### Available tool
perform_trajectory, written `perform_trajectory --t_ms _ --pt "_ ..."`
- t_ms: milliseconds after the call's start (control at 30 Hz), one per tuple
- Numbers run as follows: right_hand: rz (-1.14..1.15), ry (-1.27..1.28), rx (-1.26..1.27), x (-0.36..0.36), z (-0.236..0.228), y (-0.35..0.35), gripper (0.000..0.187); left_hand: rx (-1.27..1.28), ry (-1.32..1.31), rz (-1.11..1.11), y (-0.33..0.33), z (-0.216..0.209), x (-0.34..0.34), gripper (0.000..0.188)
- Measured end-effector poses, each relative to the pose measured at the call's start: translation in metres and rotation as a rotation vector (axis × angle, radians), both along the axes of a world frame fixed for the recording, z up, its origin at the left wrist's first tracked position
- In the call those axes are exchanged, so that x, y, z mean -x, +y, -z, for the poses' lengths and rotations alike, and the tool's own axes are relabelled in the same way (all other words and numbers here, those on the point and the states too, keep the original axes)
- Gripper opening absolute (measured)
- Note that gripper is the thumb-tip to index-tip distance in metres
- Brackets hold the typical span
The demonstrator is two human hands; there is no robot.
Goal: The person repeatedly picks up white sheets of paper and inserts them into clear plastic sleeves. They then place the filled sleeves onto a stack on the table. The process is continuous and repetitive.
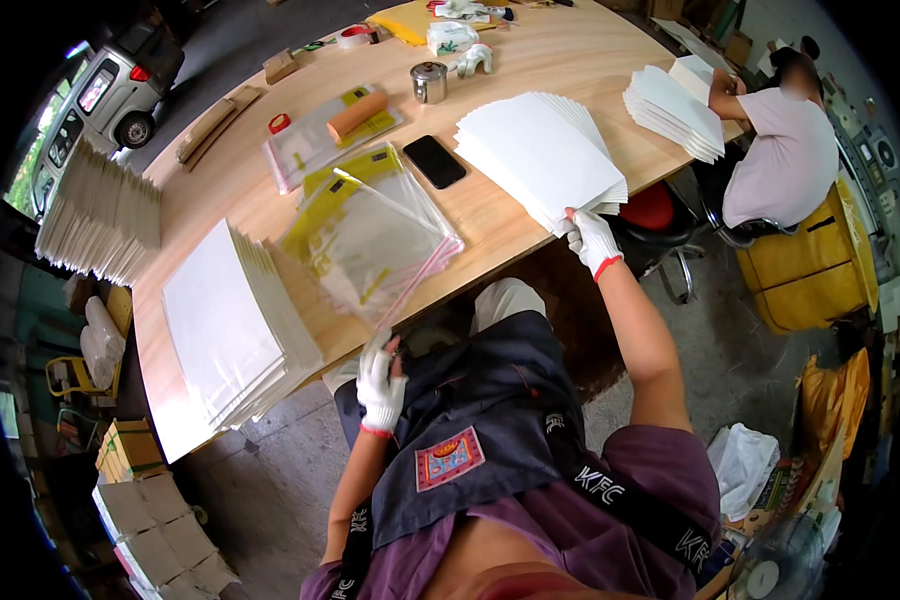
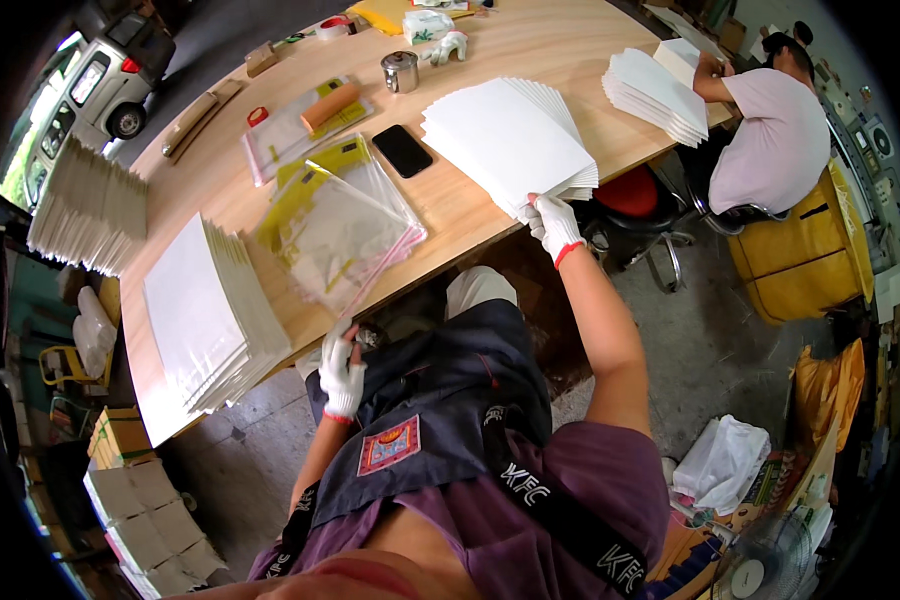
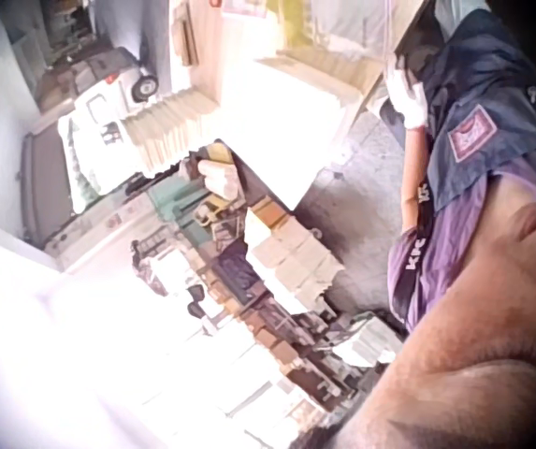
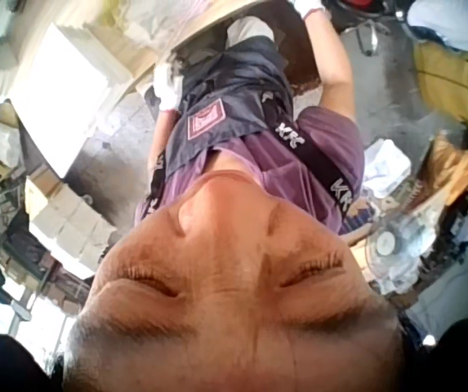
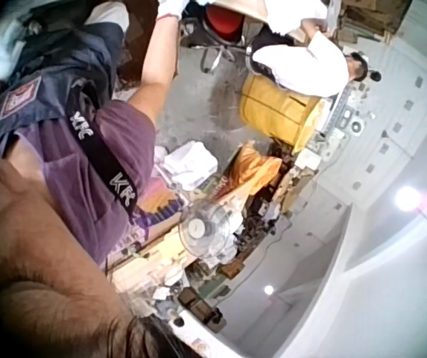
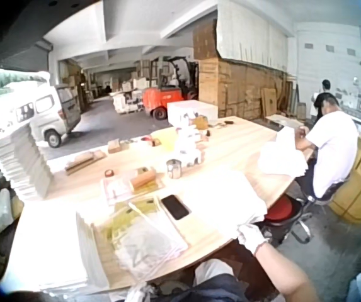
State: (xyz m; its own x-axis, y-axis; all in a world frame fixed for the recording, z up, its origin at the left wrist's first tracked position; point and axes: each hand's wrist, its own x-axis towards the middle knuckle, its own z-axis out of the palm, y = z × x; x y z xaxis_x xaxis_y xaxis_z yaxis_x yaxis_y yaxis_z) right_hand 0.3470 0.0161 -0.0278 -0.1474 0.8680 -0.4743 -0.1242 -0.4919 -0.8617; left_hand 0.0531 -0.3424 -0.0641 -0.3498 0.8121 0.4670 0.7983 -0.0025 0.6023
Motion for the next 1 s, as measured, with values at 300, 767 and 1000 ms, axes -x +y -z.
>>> perform_trajectory --t_ms 300,767,1000 --pt "-0.087 0.427 0.17 -0.034 0.026 -0.041 0.016 0.421 0.539 -0.096 0.094 -0.024 0.059 0.046" --pt "-0.489 0.347 -0.021 -0.03 -0.026 -0.118 0.053 0.459 0.042 -0.274 0.082 -0.015 0.088 0.031" --pt "-0.222 0.333 0.149 0.005 -0.002 -0.161 0.036 0.323 0.143 -0.283 0.073 -0.022 0.086 0.016"
